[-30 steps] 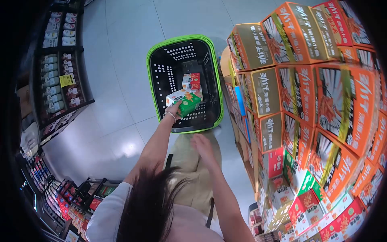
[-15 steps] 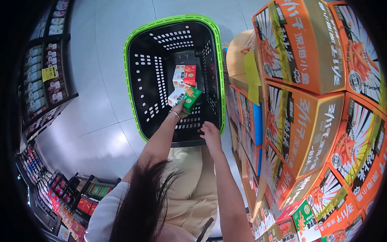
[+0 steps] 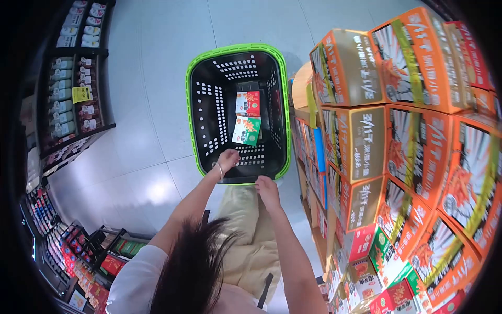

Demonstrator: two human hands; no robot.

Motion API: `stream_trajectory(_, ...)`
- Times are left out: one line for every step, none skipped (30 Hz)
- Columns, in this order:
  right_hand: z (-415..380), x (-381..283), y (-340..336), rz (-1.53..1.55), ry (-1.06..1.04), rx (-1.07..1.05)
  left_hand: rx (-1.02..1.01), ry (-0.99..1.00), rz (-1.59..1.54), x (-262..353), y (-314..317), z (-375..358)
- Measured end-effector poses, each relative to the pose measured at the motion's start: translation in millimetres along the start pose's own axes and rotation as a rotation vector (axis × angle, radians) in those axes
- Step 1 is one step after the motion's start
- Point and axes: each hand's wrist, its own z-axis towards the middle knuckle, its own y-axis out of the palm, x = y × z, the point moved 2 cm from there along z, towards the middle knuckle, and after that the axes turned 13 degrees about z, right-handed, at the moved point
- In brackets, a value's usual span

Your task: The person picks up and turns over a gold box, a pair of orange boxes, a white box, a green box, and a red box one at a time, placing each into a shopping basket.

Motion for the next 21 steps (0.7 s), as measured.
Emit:
stream_trajectory(-11,2,-1,-0.014,0.007,0.0,-0.033,0.133,0.008,-1,-6,-25)
stream_trajectory(-22,4,-2,-0.007,-0.015,-0.006,-0.069,0.272,0.02,-3,-14,-50)
stream_trajectory(-35,7,-4,-0.052,-0.003,-0.007,-0.059,0.3,0.039,2,-21,-78)
stream_trajectory(-47,11,-5,-0.096,0.007,-0.006,-0.05,0.33,0.059,7,-28,-106)
stream_trajectory(-59,16,-6,-0.082,-0.017,-0.006,-0.043,0.329,0.101,3,-34,-130)
stream_trajectory(-69,21,-8,-0.058,-0.057,-0.022,-0.038,0.33,0.143,-1,-40,-152)
stream_trajectory(-81,19,-7,-0.03,-0.096,-0.033,-0.059,0.269,0.163,-3,-49,-176)
stream_trajectory(-94,9,-5,-0.007,-0.125,-0.02,-0.085,0.211,0.188,-4,-57,-197)
stream_trajectory(-111,1,-4,-0.004,-0.107,-0.008,-0.113,0.152,0.161,-5,-65,-214)
stream_trajectory(-131,-1,-5,0.001,-0.08,0.008,-0.144,0.084,0.137,-12,-73,-234)
stream_trajectory(-148,1,-8,0.028,-0.096,0.03,-0.169,0.1,0.161,-19,-83,-253)
stream_trajectory(-159,0,-12,0.108,-0.116,0.045,-0.172,0.123,0.206,-20,-93,-267)
stream_trajectory(-168,-3,-18,0.186,-0.142,0.056,-0.172,0.153,0.249,-16,-101,-271)
stream_trajectory(-183,-6,-24,0.214,-0.163,0.073,-0.193,0.174,0.275,-11,-109,-273)
stream_trajectory(-197,-8,-30,0.209,-0.165,0.079,-0.149,0.194,0.264,-6,-117,-275)
stream_trajectory(-213,-6,-36,0.21,-0.164,0.087,-0.111,0.212,0.258,-4,-125,-281)
stream_trajectory(-228,-4,-42,0.252,-0.173,0.112,-0.072,0.255,0.292,13,-127,-287)
stream_trajectory(-240,-6,-50,0.267,-0.192,0.116,-0.106,0.272,0.328,28,-126,-287)
stream_trajectory(-253,-4,-55,0.284,-0.209,0.123,-0.069,0.324,0.403,43,-124,-286)
stream_trajectory(-267,-6,-61,0.328,-0.227,0.154,-0.032,0.385,0.472,61,-118,-282)
stream_trajectory(-283,-14,-65,0.331,-0.254,0.166,-0.066,0.415,0.503,83,-105,-278)
